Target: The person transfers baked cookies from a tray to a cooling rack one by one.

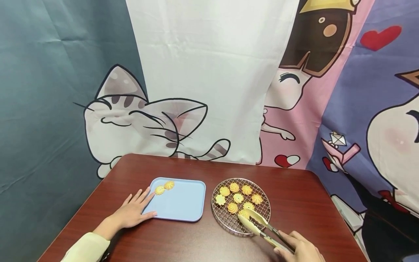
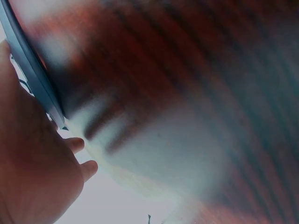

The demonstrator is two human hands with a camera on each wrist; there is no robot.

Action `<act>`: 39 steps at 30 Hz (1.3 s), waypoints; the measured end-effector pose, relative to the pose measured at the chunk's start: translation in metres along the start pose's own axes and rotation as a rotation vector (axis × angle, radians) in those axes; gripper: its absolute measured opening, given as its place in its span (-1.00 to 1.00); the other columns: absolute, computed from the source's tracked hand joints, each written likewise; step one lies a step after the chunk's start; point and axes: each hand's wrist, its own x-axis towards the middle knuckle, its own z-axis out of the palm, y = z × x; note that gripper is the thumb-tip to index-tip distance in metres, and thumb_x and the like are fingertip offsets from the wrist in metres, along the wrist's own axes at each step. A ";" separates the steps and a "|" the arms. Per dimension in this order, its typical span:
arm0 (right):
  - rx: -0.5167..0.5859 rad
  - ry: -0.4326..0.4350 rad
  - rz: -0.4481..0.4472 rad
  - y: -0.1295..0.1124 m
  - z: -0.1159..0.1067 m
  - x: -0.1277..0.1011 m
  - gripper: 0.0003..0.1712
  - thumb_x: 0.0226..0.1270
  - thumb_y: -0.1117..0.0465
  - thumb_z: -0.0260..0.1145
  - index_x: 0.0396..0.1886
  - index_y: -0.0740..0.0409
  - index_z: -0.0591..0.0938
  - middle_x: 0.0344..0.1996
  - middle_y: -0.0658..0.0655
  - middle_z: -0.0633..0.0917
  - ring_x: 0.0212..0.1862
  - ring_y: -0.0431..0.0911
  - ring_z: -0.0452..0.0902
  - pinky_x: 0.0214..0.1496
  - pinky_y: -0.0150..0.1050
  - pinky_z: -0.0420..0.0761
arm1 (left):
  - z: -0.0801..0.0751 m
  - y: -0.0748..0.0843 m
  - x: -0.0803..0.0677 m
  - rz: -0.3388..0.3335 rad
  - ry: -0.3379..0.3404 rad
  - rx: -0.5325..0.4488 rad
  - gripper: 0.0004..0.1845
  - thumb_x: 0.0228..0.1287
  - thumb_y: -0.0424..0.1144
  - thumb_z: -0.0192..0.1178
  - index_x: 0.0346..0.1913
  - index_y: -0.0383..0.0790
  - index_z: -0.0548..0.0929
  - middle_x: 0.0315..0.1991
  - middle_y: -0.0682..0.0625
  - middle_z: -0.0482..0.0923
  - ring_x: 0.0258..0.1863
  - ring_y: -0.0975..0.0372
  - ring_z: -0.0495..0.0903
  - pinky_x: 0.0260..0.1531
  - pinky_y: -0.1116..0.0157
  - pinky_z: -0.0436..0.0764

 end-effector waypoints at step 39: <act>0.076 0.312 -0.273 -0.056 0.010 0.030 -0.31 -0.15 -0.07 0.70 0.06 0.04 0.78 -0.29 -0.19 0.59 -0.32 -0.27 0.50 -0.33 -0.20 0.55 | 0.002 -0.003 0.001 -0.008 -0.013 0.010 -0.06 0.35 0.44 0.02 0.58 -0.12 0.23 0.63 -0.16 -0.03 0.57 -0.23 -0.02 0.44 -0.32 -0.07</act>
